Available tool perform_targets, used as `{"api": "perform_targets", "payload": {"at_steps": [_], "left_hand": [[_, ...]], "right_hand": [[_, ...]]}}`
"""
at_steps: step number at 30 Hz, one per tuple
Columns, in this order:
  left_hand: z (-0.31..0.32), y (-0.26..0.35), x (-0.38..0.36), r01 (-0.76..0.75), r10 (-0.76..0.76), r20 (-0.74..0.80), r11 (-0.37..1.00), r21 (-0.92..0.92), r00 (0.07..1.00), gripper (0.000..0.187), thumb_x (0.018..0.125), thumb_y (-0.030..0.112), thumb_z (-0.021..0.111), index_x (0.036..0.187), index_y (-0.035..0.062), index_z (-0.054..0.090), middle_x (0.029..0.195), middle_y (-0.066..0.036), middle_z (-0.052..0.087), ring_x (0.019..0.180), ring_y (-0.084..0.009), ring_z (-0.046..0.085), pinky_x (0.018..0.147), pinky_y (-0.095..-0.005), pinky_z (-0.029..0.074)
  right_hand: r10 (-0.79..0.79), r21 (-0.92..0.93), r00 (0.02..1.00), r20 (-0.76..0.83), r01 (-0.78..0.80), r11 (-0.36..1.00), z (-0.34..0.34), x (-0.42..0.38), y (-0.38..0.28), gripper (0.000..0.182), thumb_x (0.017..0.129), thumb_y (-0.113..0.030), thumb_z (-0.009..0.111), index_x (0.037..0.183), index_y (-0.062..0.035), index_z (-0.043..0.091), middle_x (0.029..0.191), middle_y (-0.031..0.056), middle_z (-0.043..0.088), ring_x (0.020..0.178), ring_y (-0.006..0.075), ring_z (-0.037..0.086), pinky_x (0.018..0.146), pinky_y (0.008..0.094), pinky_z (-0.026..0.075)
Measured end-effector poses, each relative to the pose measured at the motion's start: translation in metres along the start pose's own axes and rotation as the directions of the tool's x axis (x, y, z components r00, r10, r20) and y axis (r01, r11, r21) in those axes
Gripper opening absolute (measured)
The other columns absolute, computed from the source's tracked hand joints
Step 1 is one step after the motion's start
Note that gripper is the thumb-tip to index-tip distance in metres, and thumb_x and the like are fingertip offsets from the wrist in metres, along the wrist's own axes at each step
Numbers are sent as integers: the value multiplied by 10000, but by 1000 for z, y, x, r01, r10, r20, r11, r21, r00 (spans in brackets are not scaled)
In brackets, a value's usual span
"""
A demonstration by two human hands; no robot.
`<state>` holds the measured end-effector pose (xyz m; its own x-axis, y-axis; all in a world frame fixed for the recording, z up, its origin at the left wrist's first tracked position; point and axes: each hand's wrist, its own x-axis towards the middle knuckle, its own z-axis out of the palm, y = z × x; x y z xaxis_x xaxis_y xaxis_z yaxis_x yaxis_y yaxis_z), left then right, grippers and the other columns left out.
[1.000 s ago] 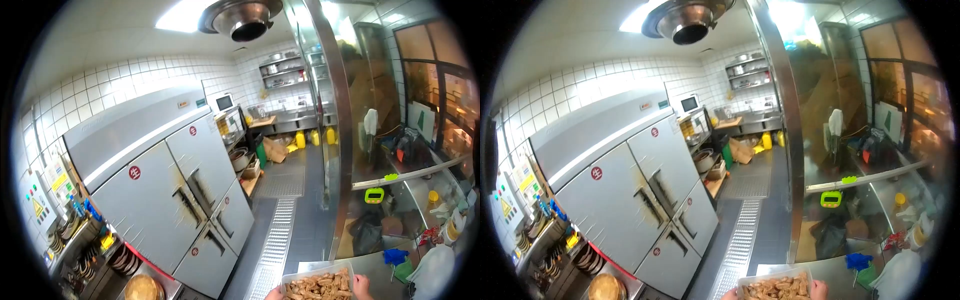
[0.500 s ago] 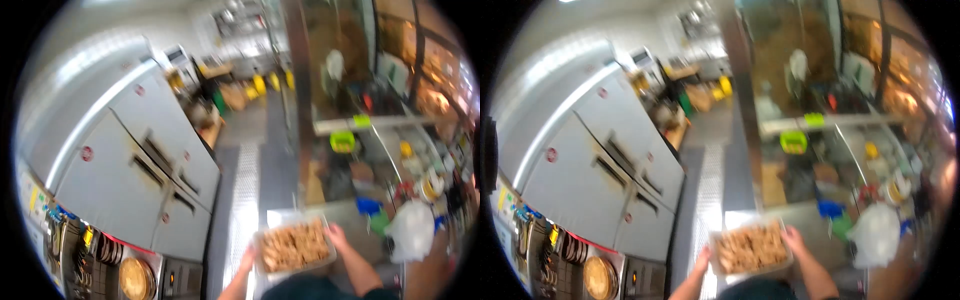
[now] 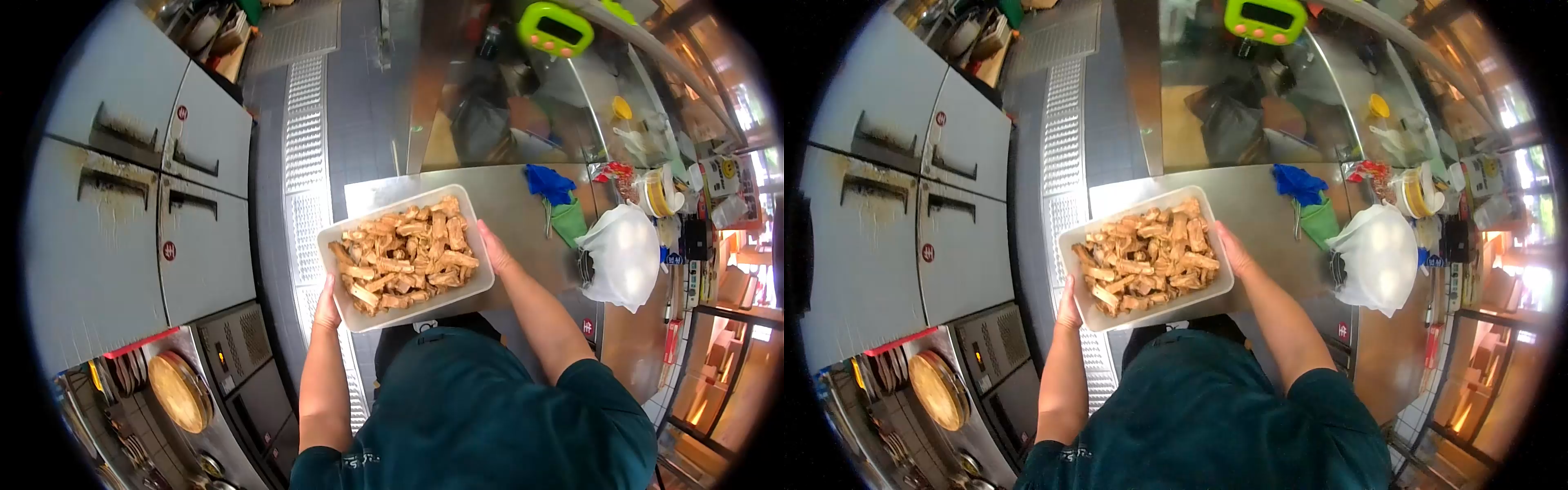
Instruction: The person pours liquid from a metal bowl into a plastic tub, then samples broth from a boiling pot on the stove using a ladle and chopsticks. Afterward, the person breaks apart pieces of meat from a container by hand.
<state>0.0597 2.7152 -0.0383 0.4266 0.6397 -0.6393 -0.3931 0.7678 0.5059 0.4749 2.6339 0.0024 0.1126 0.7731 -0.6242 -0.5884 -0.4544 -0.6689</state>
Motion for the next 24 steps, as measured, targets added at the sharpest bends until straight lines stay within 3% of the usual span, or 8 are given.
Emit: {"api": "perform_targets", "payload": {"at_steps": [4, 7, 10, 13, 14, 19, 22, 24], "left_hand": [[8, 4, 1, -19, 19, 6, 1000, 3, 1000, 735, 879, 442, 609, 1465, 71, 365, 1444, -120, 459, 1313, -296, 442, 1114, -411, 337], [14, 10, -2, -28, 28, 15, 1000, 0, 1000, 757, 846, 433, 632, 1458, 69, 374, 1426, -124, 474, 1290, -302, 461, 1102, -414, 352], [31, 19, -8, -15, 17, 43, 999, -44, 999, 819, 834, 468, 615, 1497, 88, 318, 1483, -135, 410, 1343, -308, 404, 1120, -430, 319], [38, 25, -1, -116, 116, 100, 993, -5, 988, 910, 811, 554, 576, 1532, 104, 252, 1550, -132, 312, 1404, -305, 321, 1144, -447, 257], [43, 28, -2, -119, 109, 121, 990, 74, 987, 973, 783, 615, 541, 1547, 108, 215, 1587, -121, 242, 1436, -303, 264, 1155, -456, 207], [64, 50, -11, -100, 97, 31, 985, 144, 995, 997, 729, 578, 594, 1530, 92, 253, 1529, -158, 322, 1405, -329, 301, 1144, -450, 227], [86, 65, -32, -179, 196, -56, 958, 224, 979, 1031, 663, 548, 654, 1520, 116, 276, 1460, -189, 383, 1332, -380, 363, 1101, -480, 299], [118, 87, -64, -317, 305, 102, 939, 133, 947, 903, 738, 488, 643, 1470, 58, 335, 1440, -180, 418, 1289, -352, 426, 1076, -463, 345]], "right_hand": [[54, 224, 997, 58, -66, 972, -4, 12, 14, 717, 940, -586, 502, 1393, -32, 456, 1351, 133, 539, 1197, 255, 539, 1040, 371, 426], [37, 270, 999, 10, -38, 962, 4, 12, 17, 721, 930, -580, 524, 1397, -35, 453, 1359, 131, 533, 1210, 260, 528, 1051, 379, 414], [11, 200, 1000, -10, -9, 980, 30, -3, -1, 699, 931, -537, 546, 1407, -36, 442, 1356, 130, 535, 1211, 263, 527, 1049, 381, 416], [-165, -44, 986, -22, 164, 985, 49, -12, -12, 664, 934, -487, 559, 1417, -49, 431, 1354, 132, 536, 1203, 262, 534, 1041, 377, 422], [-117, -32, 993, -4, 117, 993, 49, -14, -17, 670, 927, -480, 563, 1426, -57, 417, 1364, 134, 525, 1209, 262, 531, 1038, 374, 426], [182, 76, 981, 63, -186, 980, 44, -6, -33, 749, 870, -471, 596, 1456, -75, 351, 1391, 160, 477, 1222, 290, 529, 1020, 398, 452], [-35, 162, 996, 86, 20, 987, 54, -25, -38, 788, 827, -475, 619, 1440, -54, 358, 1366, 184, 485, 1201, 322, 546, 1004, 433, 469], [-175, 271, 970, 168, 125, 954, 85, -60, -64, 776, 817, -472, 628, 1422, -50, 385, 1351, 188, 500, 1185, 334, 555, 1001, 447, 471]]}}
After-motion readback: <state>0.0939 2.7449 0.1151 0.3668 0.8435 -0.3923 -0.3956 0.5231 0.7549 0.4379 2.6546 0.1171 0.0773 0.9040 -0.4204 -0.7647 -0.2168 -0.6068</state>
